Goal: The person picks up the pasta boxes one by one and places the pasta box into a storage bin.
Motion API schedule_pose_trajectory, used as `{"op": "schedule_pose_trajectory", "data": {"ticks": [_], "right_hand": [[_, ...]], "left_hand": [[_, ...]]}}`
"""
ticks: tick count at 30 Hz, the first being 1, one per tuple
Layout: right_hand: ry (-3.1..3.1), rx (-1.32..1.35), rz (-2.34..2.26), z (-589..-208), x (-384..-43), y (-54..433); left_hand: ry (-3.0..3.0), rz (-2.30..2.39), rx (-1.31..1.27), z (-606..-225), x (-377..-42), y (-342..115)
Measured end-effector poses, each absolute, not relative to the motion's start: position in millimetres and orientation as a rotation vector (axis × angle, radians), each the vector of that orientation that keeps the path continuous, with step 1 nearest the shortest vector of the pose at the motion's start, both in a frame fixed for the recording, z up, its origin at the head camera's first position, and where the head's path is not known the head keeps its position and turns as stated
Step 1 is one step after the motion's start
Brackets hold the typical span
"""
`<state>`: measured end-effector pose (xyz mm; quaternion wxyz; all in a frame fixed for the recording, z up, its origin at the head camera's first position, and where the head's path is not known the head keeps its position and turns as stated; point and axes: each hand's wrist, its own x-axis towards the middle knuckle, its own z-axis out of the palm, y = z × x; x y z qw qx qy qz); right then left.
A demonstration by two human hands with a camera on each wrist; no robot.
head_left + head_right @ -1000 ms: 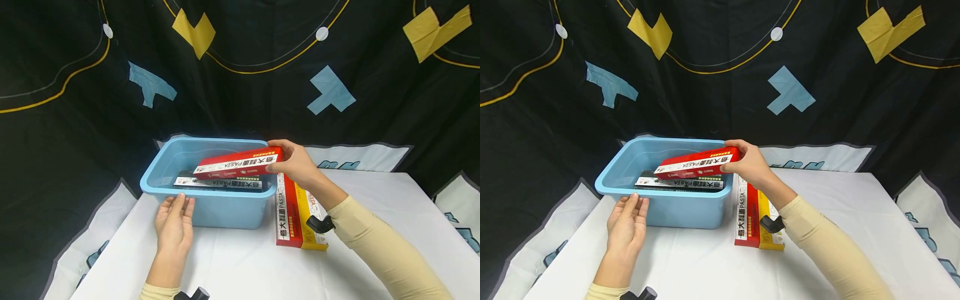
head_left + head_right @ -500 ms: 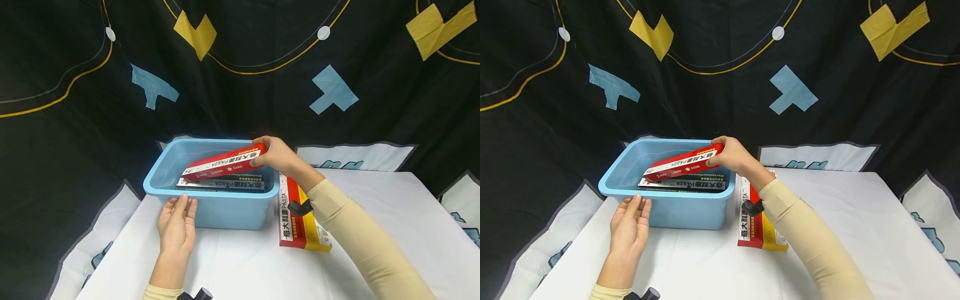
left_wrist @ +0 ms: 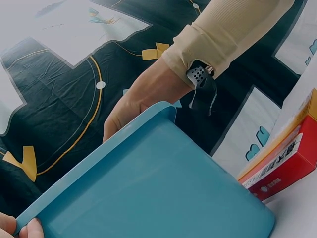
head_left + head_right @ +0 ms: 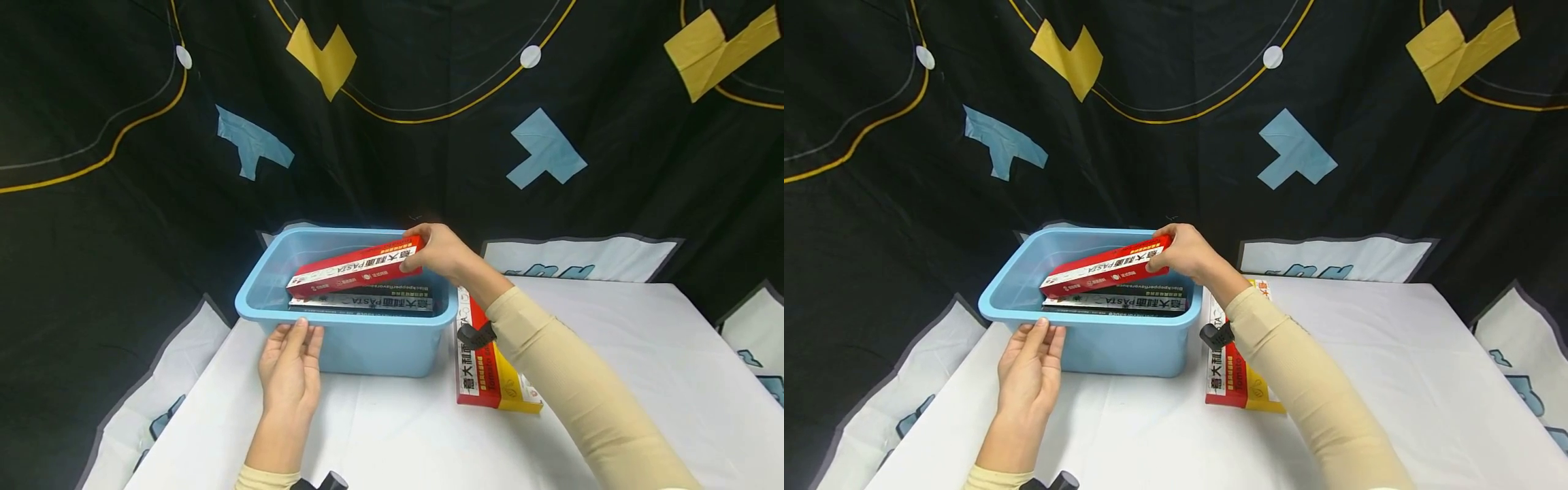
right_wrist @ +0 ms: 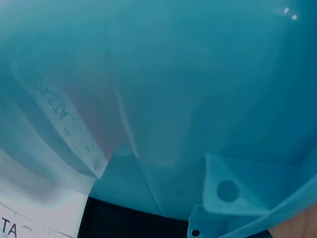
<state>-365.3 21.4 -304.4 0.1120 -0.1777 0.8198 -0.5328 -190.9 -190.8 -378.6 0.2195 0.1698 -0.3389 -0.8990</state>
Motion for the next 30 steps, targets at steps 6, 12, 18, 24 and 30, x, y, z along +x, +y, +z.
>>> {"op": "schedule_pose_trajectory", "data": {"ticks": [6,12,18,24,30], "right_hand": [[2.607,-0.548,-1.4,-304.2,-361.0,20.3],[2.938,-0.692,-1.275,-316.1,-348.3,19.9],[2.93,-0.738,-1.523,-324.3,-334.5,37.1],[2.865,-0.651,-1.739,-330.3,-315.9,73.9],[2.97,-0.5,-1.722,-334.8,-299.9,115.1]], "left_hand": [[-0.934,-2.49,0.468,-378.5,-190.5,-192.1],[-0.937,-2.499,0.458,-378.6,-189.2,-193.3],[-0.92,-2.518,0.456,-378.2,-189.4,-192.0],[-0.916,-2.521,0.457,-376.8,-191.0,-190.3],[-0.913,-2.526,0.471,-375.8,-188.7,-191.2]]}}
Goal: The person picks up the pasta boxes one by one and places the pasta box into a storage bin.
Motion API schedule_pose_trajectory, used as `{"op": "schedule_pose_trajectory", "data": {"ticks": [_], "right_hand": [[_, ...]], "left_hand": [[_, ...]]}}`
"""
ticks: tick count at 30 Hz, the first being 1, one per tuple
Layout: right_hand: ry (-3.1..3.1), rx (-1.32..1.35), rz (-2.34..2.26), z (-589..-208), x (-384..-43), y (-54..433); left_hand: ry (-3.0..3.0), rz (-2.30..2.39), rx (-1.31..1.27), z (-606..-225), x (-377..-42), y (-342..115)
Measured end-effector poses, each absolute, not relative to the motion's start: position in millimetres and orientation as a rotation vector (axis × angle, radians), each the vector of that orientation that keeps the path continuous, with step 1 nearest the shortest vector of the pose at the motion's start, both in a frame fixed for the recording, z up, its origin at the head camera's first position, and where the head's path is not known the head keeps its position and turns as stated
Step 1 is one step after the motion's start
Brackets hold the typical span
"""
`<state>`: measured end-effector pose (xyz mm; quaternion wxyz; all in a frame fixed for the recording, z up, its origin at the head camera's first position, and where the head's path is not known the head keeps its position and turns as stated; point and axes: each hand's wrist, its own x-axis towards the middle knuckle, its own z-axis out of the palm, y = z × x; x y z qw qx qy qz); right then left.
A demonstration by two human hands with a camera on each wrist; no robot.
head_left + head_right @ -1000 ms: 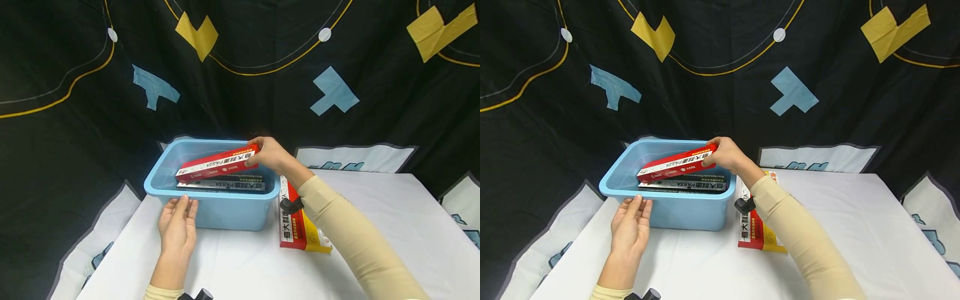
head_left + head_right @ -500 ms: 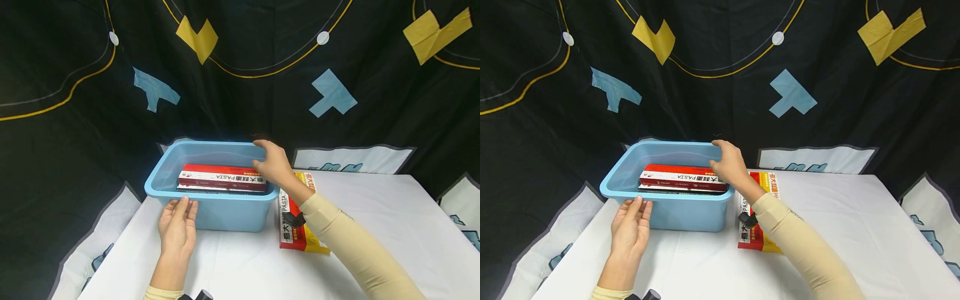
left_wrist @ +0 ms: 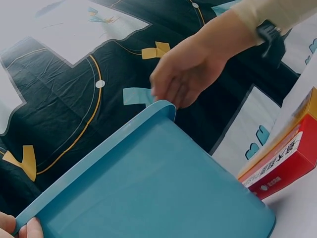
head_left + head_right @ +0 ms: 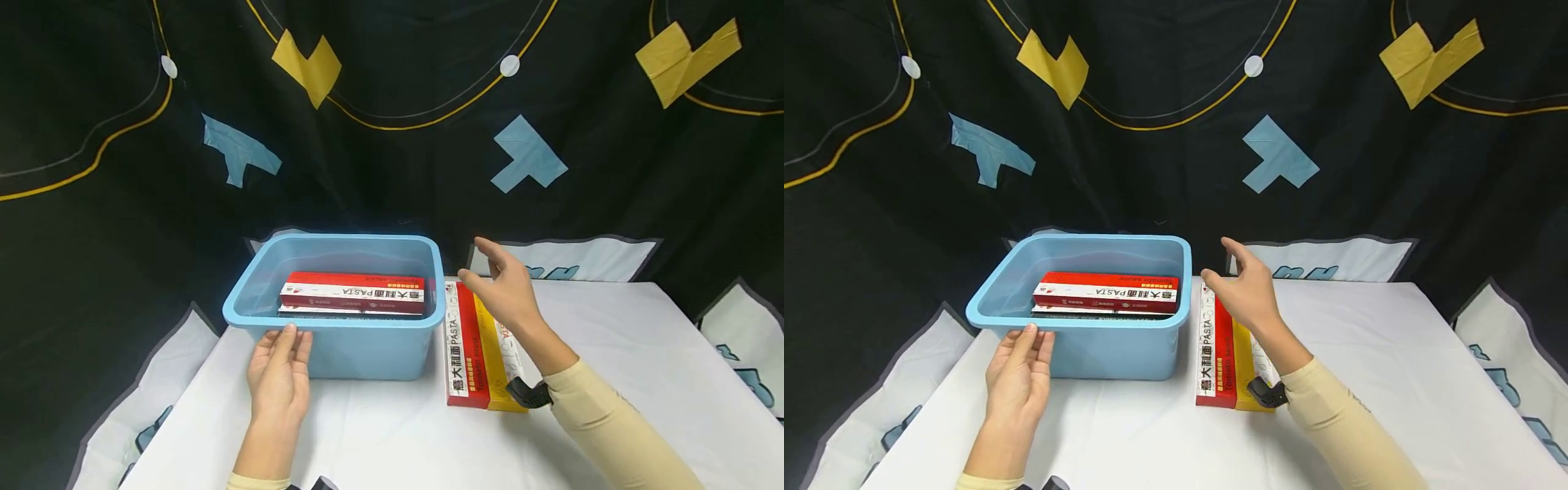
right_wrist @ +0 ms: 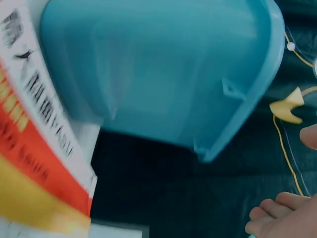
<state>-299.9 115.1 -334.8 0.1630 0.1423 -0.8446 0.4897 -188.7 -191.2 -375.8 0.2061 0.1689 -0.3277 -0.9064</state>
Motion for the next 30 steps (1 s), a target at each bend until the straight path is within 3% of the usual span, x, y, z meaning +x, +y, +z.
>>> {"op": "schedule_pose_trajectory", "data": {"ticks": [12,22,30], "right_hand": [[-2.721,0.162,1.261,-390.2,-259.8,156.0],[-2.933,0.342,1.049,-439.5,-239.2,172.0],[-2.967,0.292,1.032,-446.6,-234.9,188.6]], "left_hand": [[-0.909,-2.506,0.482,-372.8,-185.2,-196.9],[-0.902,-2.504,0.462,-373.7,-186.7,-194.1],[-0.912,-2.497,0.474,-378.2,-186.7,-190.5]]}}
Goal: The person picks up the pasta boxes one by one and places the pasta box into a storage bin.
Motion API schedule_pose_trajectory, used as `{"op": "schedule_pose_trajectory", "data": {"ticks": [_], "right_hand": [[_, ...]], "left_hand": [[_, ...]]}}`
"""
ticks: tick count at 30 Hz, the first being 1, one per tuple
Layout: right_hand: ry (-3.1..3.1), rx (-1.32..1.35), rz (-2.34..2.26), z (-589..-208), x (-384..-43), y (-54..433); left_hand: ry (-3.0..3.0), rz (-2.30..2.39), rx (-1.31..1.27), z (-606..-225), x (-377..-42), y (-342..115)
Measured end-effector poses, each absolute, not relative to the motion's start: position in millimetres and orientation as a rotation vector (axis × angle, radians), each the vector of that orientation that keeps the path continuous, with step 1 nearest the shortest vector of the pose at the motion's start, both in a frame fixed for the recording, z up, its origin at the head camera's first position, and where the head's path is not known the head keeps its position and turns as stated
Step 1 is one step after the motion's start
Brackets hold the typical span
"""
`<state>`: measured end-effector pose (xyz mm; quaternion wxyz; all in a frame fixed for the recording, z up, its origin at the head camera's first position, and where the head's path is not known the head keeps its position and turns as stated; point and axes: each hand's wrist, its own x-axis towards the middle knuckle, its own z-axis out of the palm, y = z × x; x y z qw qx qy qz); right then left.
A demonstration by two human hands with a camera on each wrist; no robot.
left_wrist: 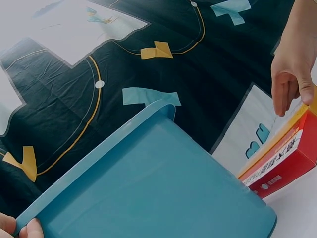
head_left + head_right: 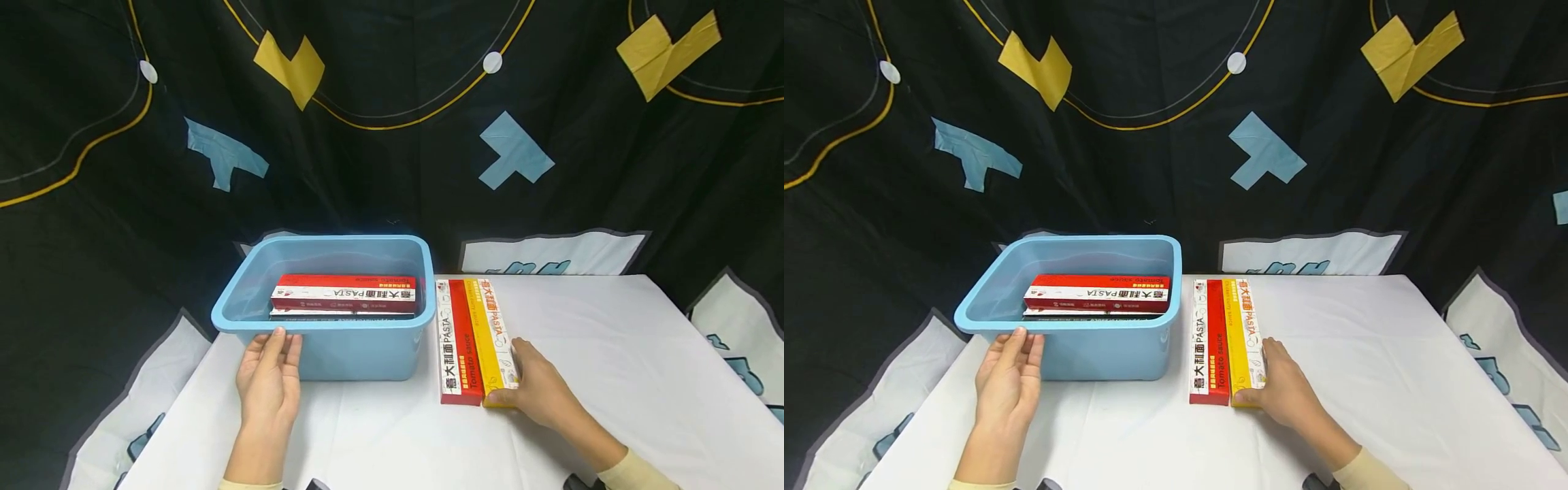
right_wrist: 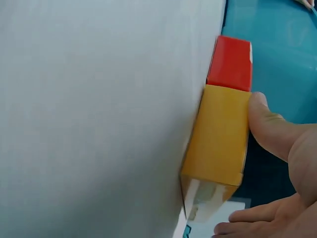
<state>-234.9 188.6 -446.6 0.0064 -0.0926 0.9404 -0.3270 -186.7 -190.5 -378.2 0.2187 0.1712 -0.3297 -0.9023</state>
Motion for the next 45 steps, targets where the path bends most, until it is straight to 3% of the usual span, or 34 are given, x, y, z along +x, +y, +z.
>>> {"op": "schedule_pose_trajectory", "data": {"ticks": [12,21,29,45], "right_hand": [[2.846,-0.092,-0.855,-429.5,-243.9,225.0],[2.878,-0.195,-0.951,-450.0,-244.4,211.2],[3.056,-0.02,-0.547,-450.6,-243.4,225.1],[3.012,0.249,-1.465,-401.0,-232.3,276.9]], "left_hand": [[-0.898,-2.505,0.48,-377.7,-187.1,-189.9],[-0.925,-2.512,0.484,-378.3,-187.4,-189.6],[-0.912,-2.509,0.525,-377.6,-187.9,-189.7],[-0.955,-2.519,0.504,-375.3,-185.6,-188.0]]}}
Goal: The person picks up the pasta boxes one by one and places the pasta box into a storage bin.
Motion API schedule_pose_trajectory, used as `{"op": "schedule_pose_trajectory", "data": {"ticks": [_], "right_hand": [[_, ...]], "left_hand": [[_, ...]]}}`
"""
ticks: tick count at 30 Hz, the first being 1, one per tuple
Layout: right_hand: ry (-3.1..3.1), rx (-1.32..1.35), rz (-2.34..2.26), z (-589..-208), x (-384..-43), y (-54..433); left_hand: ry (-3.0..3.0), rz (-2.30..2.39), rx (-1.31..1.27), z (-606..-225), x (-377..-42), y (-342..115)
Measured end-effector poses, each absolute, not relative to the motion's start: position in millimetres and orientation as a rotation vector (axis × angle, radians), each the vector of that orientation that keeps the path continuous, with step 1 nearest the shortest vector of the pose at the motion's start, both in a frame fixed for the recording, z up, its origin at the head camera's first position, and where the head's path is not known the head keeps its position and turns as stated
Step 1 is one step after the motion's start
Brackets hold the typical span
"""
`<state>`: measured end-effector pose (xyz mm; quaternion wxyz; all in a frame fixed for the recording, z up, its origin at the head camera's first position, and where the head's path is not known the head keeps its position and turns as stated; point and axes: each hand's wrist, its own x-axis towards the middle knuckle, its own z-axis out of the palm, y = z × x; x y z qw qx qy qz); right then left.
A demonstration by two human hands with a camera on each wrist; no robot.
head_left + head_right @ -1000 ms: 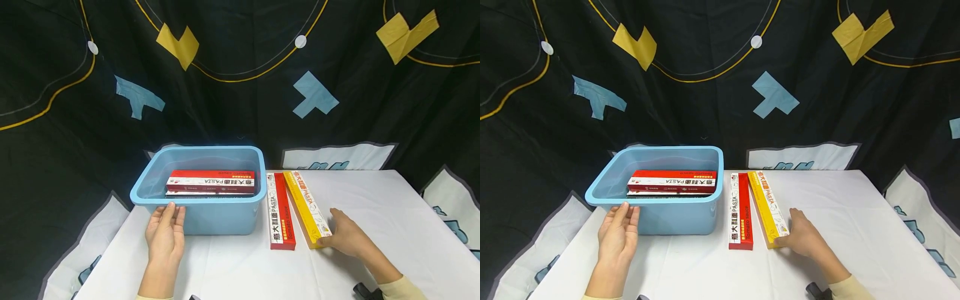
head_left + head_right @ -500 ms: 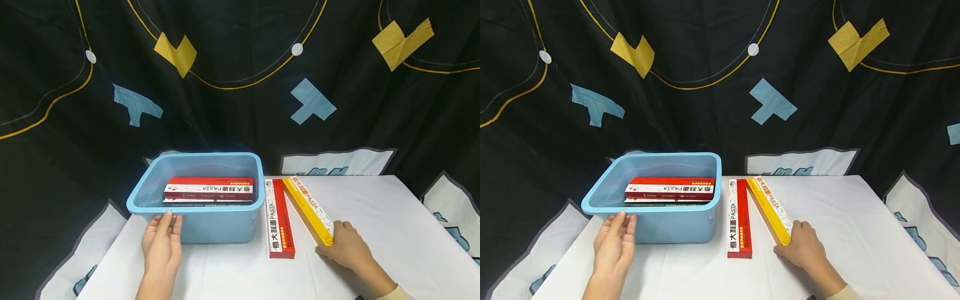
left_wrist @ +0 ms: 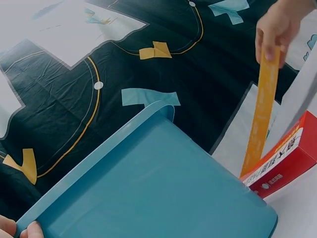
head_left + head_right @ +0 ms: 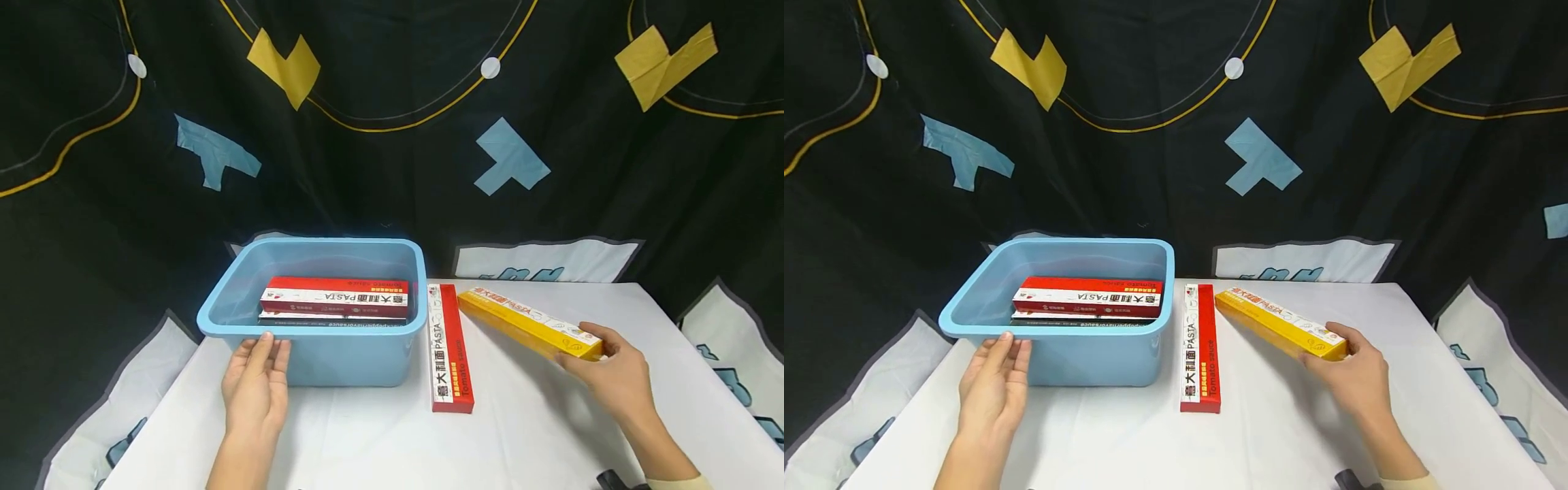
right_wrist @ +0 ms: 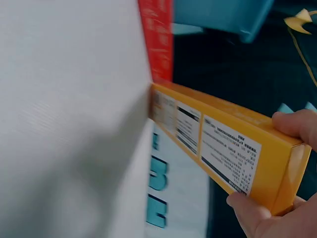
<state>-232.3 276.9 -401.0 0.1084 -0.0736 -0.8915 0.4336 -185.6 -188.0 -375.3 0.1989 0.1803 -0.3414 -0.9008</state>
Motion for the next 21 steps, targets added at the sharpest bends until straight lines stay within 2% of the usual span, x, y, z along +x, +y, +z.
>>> {"op": "schedule_pose_trajectory", "data": {"ticks": [8,15,21], "right_hand": [[-2.382,-0.216,1.564,-373.8,-229.7,288.3],[-2.024,0.037,1.894,-342.9,-228.6,288.8],[-1.788,0.365,2.092,-309.4,-230.9,275.8]], "left_hand": [[-0.927,-2.522,0.486,-372.5,-190.1,-187.6],[-0.915,-2.526,0.503,-373.5,-186.9,-188.7],[-0.925,-2.522,0.49,-375.1,-186.2,-188.7]]}}
